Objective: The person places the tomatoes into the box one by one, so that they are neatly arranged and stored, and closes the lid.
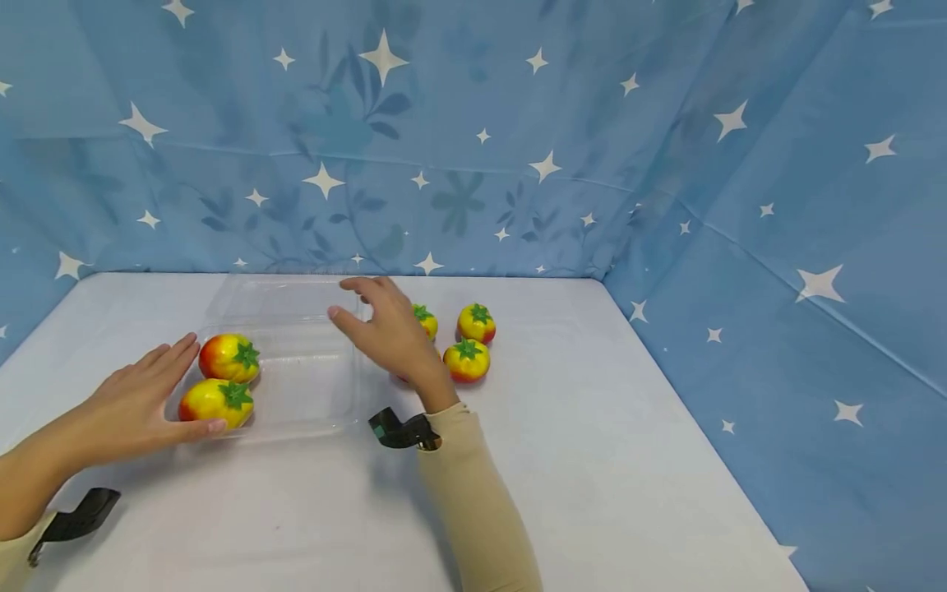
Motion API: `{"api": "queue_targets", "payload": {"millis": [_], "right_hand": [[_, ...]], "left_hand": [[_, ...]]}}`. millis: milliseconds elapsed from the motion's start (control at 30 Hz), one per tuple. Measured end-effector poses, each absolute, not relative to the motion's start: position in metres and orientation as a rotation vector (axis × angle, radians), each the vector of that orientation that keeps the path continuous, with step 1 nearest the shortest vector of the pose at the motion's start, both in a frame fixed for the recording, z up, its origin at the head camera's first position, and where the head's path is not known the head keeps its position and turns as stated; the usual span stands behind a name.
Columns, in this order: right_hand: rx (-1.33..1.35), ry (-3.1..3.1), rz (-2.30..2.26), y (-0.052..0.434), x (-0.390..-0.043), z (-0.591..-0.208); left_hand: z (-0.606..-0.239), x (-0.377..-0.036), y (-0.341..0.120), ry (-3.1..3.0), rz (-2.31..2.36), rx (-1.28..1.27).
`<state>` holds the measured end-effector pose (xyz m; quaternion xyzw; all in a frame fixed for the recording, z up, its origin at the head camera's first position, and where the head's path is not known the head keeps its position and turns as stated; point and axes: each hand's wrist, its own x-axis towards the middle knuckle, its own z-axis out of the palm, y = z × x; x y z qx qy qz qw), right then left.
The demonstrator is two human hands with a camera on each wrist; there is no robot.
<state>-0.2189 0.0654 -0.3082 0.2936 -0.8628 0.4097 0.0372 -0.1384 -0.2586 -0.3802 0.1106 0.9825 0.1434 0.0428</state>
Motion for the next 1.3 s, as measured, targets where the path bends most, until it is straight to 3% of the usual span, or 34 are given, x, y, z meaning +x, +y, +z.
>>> {"api": "queue_targets", "payload": {"millis": [300,500,867,1300], "right_hand": [[0.674,-2.726,1.182,0.149,-0.23,-0.304],[0.497,-2.812,1.158,0.181,-0.248,-0.314],[0.307,-2.897,1.183,0.192,-0.281,-0.36],[0.223,-2.934,1.148,0.202,-0.289,-0.383]], "left_hand": [[-0.384,-0.134,-0.265,3.001,0.476,0.355],[-0.384,-0.136,-0.27,2.961,0.53,0.348],[-0.394,-0.131,-0.276,2.912,0.691,0.328],[-0.397,-0.13,-0.261,2.903,0.786,0.259]]}}
